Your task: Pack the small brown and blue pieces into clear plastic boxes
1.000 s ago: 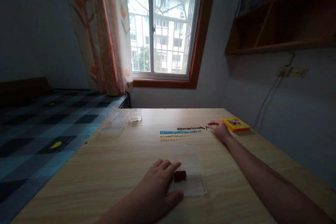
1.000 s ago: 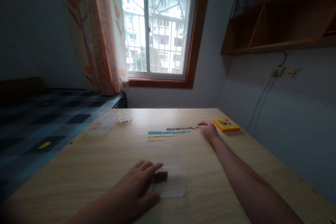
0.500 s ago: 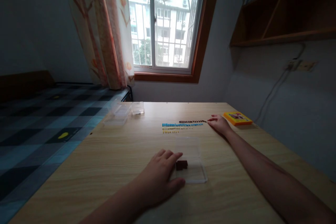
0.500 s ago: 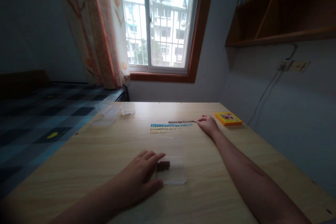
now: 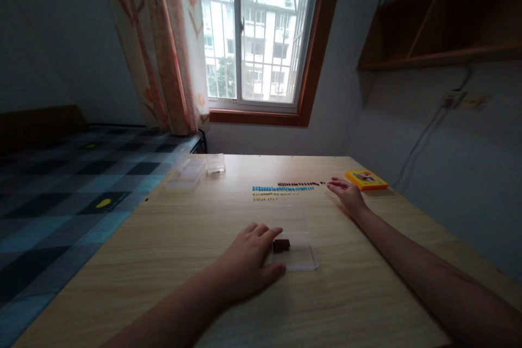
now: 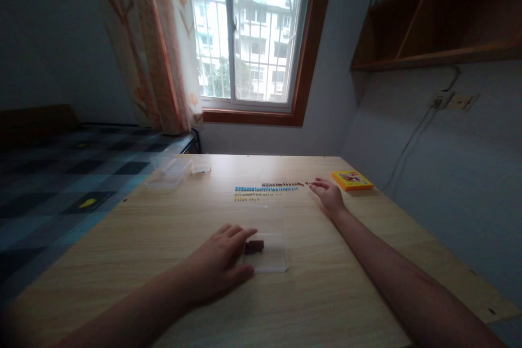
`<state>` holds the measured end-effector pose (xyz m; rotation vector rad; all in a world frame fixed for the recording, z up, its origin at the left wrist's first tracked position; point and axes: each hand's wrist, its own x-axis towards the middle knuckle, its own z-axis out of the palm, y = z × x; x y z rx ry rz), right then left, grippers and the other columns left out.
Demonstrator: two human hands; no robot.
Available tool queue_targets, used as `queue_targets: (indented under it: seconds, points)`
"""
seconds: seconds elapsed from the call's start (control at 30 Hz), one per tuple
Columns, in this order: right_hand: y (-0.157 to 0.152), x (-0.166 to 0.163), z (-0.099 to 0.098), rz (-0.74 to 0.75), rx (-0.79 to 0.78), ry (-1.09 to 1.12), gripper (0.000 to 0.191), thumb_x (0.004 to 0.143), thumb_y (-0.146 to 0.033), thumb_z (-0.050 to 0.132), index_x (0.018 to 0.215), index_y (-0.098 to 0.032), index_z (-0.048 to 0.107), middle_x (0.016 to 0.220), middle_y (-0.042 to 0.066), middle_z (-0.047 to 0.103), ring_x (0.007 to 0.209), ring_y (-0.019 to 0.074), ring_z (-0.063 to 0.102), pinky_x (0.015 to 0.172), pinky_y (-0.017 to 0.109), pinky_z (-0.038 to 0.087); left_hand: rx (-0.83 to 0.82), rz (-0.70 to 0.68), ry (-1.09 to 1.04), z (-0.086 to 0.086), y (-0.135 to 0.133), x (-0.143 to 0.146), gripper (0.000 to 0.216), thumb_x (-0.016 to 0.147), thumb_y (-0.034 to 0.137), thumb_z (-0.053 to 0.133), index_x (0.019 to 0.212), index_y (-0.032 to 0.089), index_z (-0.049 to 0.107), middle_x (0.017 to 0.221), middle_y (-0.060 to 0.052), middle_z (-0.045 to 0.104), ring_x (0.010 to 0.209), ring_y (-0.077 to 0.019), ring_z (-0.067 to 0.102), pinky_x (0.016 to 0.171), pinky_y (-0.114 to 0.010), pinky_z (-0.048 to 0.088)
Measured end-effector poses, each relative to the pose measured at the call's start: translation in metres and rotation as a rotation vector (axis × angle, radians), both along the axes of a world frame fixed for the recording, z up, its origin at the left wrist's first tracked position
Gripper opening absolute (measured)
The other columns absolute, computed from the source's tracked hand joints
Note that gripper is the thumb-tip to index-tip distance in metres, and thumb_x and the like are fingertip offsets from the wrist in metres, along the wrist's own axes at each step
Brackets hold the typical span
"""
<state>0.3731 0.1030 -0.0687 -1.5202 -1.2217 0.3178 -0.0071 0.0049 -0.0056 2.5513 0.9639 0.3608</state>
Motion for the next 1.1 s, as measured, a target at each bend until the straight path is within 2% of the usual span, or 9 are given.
queue_targets:
  seconds: [0.13, 0.27, 0.43, 0.53, 0.7, 0.87, 1.1]
  points:
    - [-0.028, -0.02, 0.02, 0.091, 0.082, 0.073, 0.04, 0.072, -0.054, 0.076, 0.086, -0.016, 0.076, 0.106, 0.013, 0.072, 0.104, 0.0288, 0.064, 0.097, 0.048, 0.049, -0.005, 0.003, 0.006, 0.001, -0.001, 0.0, 0.065, 0.083, 0.042, 0.067, 0.142, 0.023, 0.05, 0.127, -0.007, 0.061, 0.12, -0.0288, 0.05, 0.108, -0.045, 0.039]
    - [-0.057, -0.047, 0.052, 0.255, 0.132, 0.072, 0.032, 0.071, -0.049, 0.08, 0.084, -0.02, 0.077, 0.103, 0.009, 0.07, 0.097, 0.024, 0.065, 0.085, 0.038, 0.054, -0.013, 0.0, 0.005, 0.002, -0.001, 0.001, 0.063, 0.083, 0.042, 0.066, 0.141, 0.024, 0.05, 0.128, -0.007, 0.06, 0.121, -0.0286, 0.05, 0.109, -0.045, 0.039]
    - [-0.098, -0.088, 0.077, 0.684, 0.189, -0.236, 0.007, 0.082, -0.029, 0.076, 0.086, -0.024, 0.078, 0.09, 0.006, 0.066, 0.088, 0.0189, 0.062, 0.079, 0.034, 0.051, -0.025, -0.003, 0.002, 0.005, -0.001, 0.001, 0.061, 0.084, 0.042, 0.067, 0.14, 0.026, 0.05, 0.13, -0.006, 0.059, 0.122, -0.028, 0.05, 0.109, -0.045, 0.039]
    - [-0.111, -0.108, 0.076, 0.779, 0.169, -0.396, 0.003, 0.083, -0.023, 0.074, 0.085, -0.023, 0.077, 0.084, 0.004, 0.066, 0.083, 0.0177, 0.06, 0.076, 0.033, 0.049, -0.026, -0.003, 0.005, 0.005, 0.0, 0.002, 0.062, 0.084, 0.042, 0.067, 0.141, 0.026, 0.049, 0.129, -0.006, 0.06, 0.122, -0.0281, 0.049, 0.109, -0.046, 0.039]
    - [-0.114, -0.124, 0.066, 0.85, 0.069, -0.557, 0.004, 0.083, -0.021, 0.074, 0.081, -0.022, 0.076, 0.081, 0.003, 0.068, 0.08, 0.0175, 0.056, 0.075, 0.033, 0.044, -0.021, 0.0, -0.004, 0.002, 0.0, 0.002, 0.063, 0.083, 0.041, 0.069, 0.141, 0.028, 0.049, 0.127, -0.006, 0.06, 0.121, -0.0278, 0.05, 0.108, -0.046, 0.039]
    - [-0.114, -0.13, 0.058, 0.852, -0.025, -0.645, 0.009, 0.079, -0.016, 0.073, 0.077, -0.024, 0.076, 0.079, 0.001, 0.067, 0.078, 0.0164, 0.054, 0.078, 0.034, 0.041, -0.022, -0.002, -0.006, 0.001, -0.001, 0.002, 0.063, 0.083, 0.041, 0.068, 0.142, 0.027, 0.048, 0.126, -0.005, 0.061, 0.12, -0.0273, 0.05, 0.109, -0.046, 0.039]
    - [-0.116, -0.13, 0.059, 0.841, -0.014, -0.705, 0.008, 0.081, -0.02, 0.073, 0.083, -0.027, 0.077, 0.081, 0.0, 0.068, 0.078, 0.0165, 0.053, 0.079, 0.034, 0.038, -0.024, 0.001, 0.003, 0.005, -0.003, 0.004, 0.062, 0.083, 0.04, 0.068, 0.14, 0.026, 0.05, 0.126, -0.006, 0.061, 0.12, -0.0281, 0.05, 0.108, -0.047, 0.04]
